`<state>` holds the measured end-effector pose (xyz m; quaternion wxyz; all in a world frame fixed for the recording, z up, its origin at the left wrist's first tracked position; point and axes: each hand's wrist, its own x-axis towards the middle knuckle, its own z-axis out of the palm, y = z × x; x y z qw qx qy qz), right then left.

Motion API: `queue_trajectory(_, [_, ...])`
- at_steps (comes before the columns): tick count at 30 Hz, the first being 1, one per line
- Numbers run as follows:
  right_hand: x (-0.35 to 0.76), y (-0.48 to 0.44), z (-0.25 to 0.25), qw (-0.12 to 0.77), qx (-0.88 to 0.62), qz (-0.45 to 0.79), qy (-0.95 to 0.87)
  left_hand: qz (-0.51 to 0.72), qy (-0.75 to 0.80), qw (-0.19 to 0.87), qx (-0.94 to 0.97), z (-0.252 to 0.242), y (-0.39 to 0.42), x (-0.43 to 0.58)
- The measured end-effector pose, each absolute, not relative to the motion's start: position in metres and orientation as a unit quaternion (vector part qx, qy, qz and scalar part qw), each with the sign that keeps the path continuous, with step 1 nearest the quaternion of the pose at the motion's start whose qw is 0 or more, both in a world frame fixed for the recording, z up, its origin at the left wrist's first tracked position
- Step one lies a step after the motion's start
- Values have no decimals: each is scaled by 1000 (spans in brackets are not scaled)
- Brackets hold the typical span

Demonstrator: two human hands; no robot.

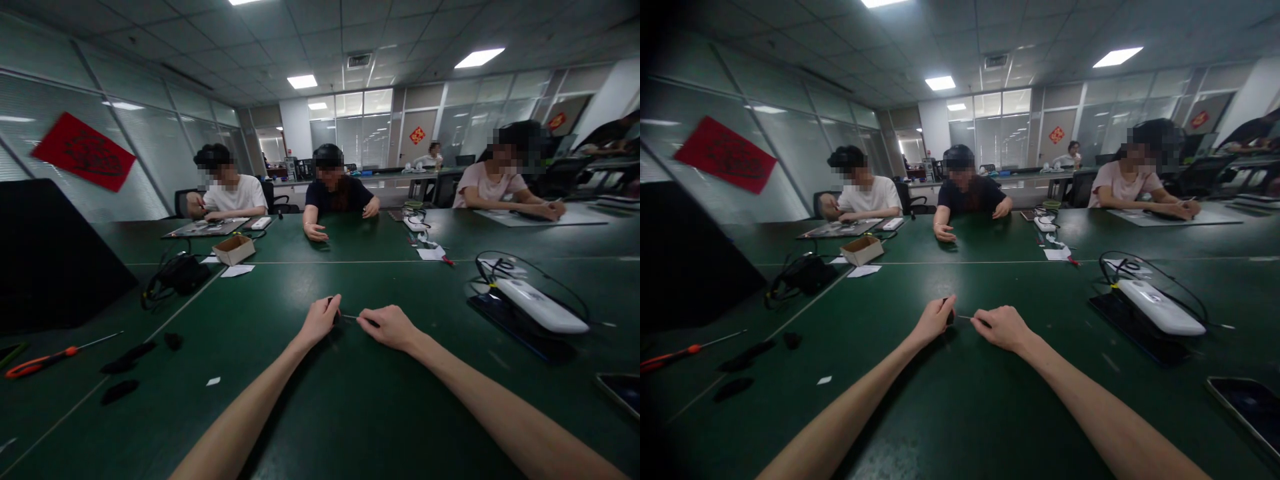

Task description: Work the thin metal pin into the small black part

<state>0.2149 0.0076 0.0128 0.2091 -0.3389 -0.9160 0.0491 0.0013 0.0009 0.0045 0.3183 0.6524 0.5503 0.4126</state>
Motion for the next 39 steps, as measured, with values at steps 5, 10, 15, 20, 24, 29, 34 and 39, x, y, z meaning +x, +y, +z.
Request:
queue_trajectory(5, [213, 5, 15, 184, -323, 18, -928, 406, 544, 299, 671, 8, -2, 2])
queue_trajectory(10, [214, 6, 15, 178, -328, 0, -928, 403, 545, 294, 673, 11, -4, 3])
queue_trajectory(15, [208, -1, 15, 186, -353, 7, -917, 410, 549, 292, 667, 9, -2, 2])
queue_trajectory(20, [201, -8, 9, 207, -397, 18, -894, 425, 568, 285, 644, 6, 1, 3])
queue_trajectory(24, [205, 4, 6, 260, -425, 67, -865, 419, 559, 273, 661, 6, 0, 3])
queue_trajectory(29, [218, 23, 7, 328, -498, 127, -793, 409, 544, 322, 658, 4, -3, -1])
queue_trajectory(34, [216, 11, 10, 244, -384, 76, -887, 411, 548, 359, 634, 3, -2, -1])
queue_trajectory(39, [212, 4, 13, 210, -326, 36, -921, 416, 542, 337, 647, 5, -2, 0])
